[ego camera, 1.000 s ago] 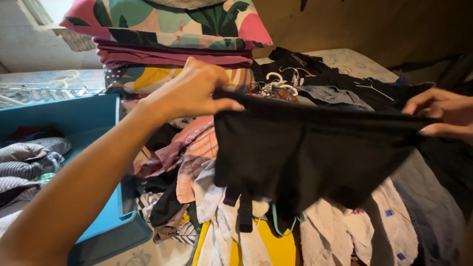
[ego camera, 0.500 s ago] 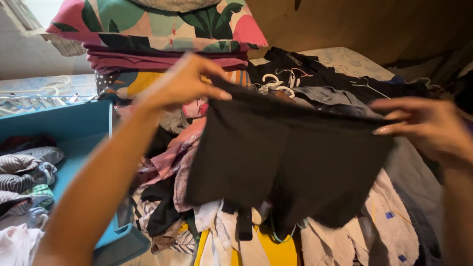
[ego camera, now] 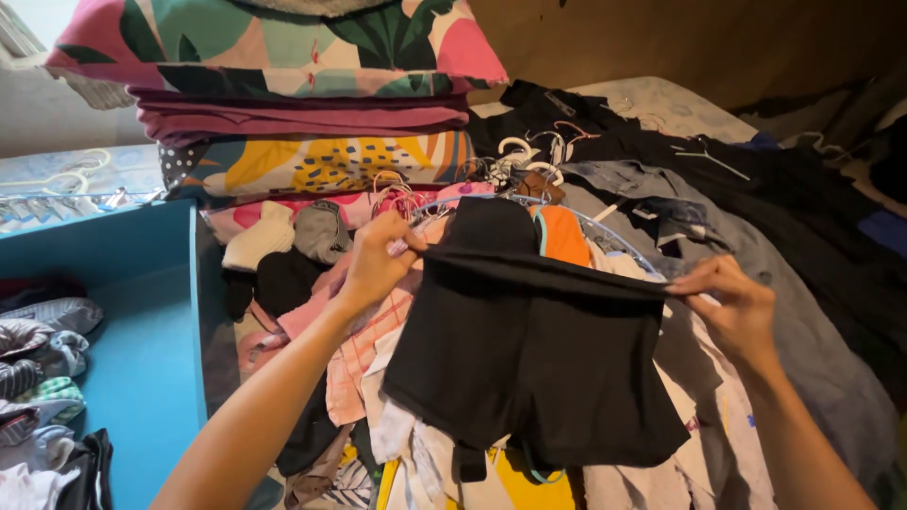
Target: Folding and organizing various items of laundry, including underwear, socks, and small towels, into a storage bin.
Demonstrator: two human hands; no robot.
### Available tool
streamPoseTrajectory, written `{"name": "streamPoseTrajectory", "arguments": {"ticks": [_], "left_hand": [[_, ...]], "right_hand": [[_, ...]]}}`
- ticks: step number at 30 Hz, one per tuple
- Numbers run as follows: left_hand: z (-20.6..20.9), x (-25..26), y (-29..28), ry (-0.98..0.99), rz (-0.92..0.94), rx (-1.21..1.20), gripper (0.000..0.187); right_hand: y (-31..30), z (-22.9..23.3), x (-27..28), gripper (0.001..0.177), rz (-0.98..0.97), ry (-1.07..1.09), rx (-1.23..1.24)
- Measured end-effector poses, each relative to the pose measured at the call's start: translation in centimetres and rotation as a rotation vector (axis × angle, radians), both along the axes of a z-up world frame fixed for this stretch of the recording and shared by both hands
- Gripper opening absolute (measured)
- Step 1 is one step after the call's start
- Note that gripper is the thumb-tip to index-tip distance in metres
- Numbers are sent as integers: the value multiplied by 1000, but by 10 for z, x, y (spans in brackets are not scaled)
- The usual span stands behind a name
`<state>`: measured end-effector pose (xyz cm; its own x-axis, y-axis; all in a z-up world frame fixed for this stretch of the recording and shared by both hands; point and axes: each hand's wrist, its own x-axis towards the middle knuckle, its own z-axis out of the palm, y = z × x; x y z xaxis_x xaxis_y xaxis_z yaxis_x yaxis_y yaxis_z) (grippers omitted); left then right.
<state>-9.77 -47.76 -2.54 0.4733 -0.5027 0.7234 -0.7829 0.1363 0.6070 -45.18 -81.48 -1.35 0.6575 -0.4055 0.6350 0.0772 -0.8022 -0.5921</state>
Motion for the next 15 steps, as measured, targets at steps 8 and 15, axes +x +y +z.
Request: {"name": "streamPoseTrajectory", "arguments": {"ticks": [8, 15], "left_hand": [[-32, -16, -1, -168, -74, 210, 20], [-15, -15, -20, -194, -123, 184, 20]], "right_hand": [[11, -35, 10, 38, 36, 115, -147], [19, -19, 32, 14, 104, 87, -303]]}}
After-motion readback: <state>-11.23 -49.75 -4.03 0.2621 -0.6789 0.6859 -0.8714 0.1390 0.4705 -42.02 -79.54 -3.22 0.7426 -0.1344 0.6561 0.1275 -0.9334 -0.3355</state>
